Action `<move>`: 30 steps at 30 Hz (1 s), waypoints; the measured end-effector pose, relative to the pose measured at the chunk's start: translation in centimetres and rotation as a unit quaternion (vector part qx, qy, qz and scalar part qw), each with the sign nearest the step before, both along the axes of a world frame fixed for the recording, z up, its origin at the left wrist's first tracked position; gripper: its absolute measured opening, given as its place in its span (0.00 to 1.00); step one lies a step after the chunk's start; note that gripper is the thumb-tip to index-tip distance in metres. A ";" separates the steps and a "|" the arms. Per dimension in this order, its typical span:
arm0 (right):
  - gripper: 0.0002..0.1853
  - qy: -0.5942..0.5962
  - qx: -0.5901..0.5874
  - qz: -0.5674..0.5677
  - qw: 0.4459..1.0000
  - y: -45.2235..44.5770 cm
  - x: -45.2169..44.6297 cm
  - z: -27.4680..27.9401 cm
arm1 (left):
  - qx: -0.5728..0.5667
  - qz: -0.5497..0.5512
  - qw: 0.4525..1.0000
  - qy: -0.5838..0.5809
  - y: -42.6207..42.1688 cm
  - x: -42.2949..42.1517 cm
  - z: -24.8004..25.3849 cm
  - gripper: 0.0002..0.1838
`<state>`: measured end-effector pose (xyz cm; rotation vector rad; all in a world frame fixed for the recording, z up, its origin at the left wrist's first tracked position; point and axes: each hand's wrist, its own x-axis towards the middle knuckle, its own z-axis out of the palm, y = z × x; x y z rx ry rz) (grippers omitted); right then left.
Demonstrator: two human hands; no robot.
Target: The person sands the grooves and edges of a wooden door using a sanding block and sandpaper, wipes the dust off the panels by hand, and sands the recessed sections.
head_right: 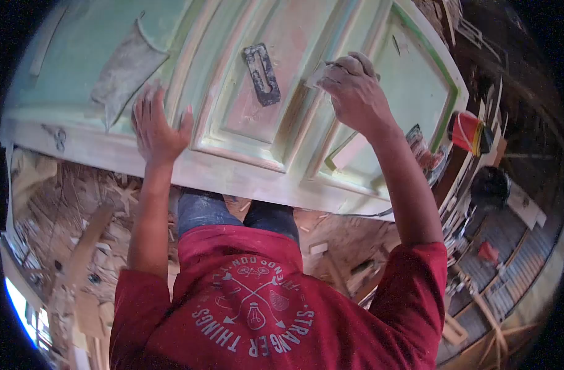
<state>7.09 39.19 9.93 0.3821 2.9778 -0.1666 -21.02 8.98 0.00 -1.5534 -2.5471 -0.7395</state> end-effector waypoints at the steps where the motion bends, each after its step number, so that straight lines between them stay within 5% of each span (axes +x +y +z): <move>1: 0.22 -0.001 0.002 0.041 0.999 0.7 -0.2 -0.5 | -0.002 0.015 1.000 0.003 0.0 0.1 0.0 0.35; 4: 0.17 0.028 -0.075 0.021 0.997 1.0 0.9 -4.0 | 0.007 0.032 0.999 0.007 -0.1 0.2 -0.8 0.34; 6: 0.10 -0.056 -0.035 0.050 0.997 -4.8 2.6 -5.9 | 0.013 0.042 0.999 0.014 -0.2 0.1 -0.9 0.32; 9: 0.09 -0.022 -0.212 0.161 0.964 -9.1 2.7 -4.4 | 0.018 0.058 0.998 0.029 -0.2 0.3 -1.0 0.29; 11: 0.09 -0.040 0.012 0.180 0.983 -4.2 2.2 -6.1 | 0.025 0.063 0.997 0.037 -0.2 0.2 -1.5 0.28; 12: 0.09 -0.103 0.022 0.109 0.988 -0.5 0.4 -5.7 | 0.027 0.063 0.997 0.032 -0.1 0.1 -1.6 0.28; 13: 0.10 -0.050 -0.038 0.054 0.997 3.3 0.0 -6.5 | 0.027 0.063 0.997 0.025 -0.1 0.2 -1.5 0.28; 15: 0.09 0.026 0.033 0.069 0.997 1.8 0.0 -6.4 | 0.032 0.068 0.997 0.013 -0.4 0.2 -1.5 0.27; 17: 0.07 -0.031 0.065 0.113 0.991 -3.9 1.7 -6.4 | 0.045 0.071 0.997 0.002 -0.4 0.3 -1.5 0.27; 19: 0.07 0.046 -0.097 0.208 0.972 -8.3 3.4 -6.8 | 0.046 0.079 0.996 0.006 -0.5 0.5 -1.7 0.27; 21: 0.07 0.085 -0.075 0.257 0.960 -5.3 3.1 -6.9 | 0.046 0.079 0.996 0.016 -0.3 0.2 -1.8 0.27; 23: 0.07 -0.102 0.074 0.123 0.984 0.5 0.3 -6.5 | 0.040 0.081 0.996 0.024 -0.3 0.2 -2.2 0.26; 26: 0.08 0.075 0.091 0.111 0.987 1.3 1.2 -8.8 | 0.046 0.080 0.996 0.015 -0.4 0.4 -1.7 0.26; 28: 0.11 0.025 0.136 0.086 0.987 -7.0 3.4 -9.2 | 0.046 0.083 0.995 0.014 -0.4 0.1 -1.7 0.26; 30: 0.11 0.025 -0.031 0.159 0.987 -10.1 4.0 -7.2 | 0.042 0.088 0.995 0.011 -0.3 0.5 -1.7 0.26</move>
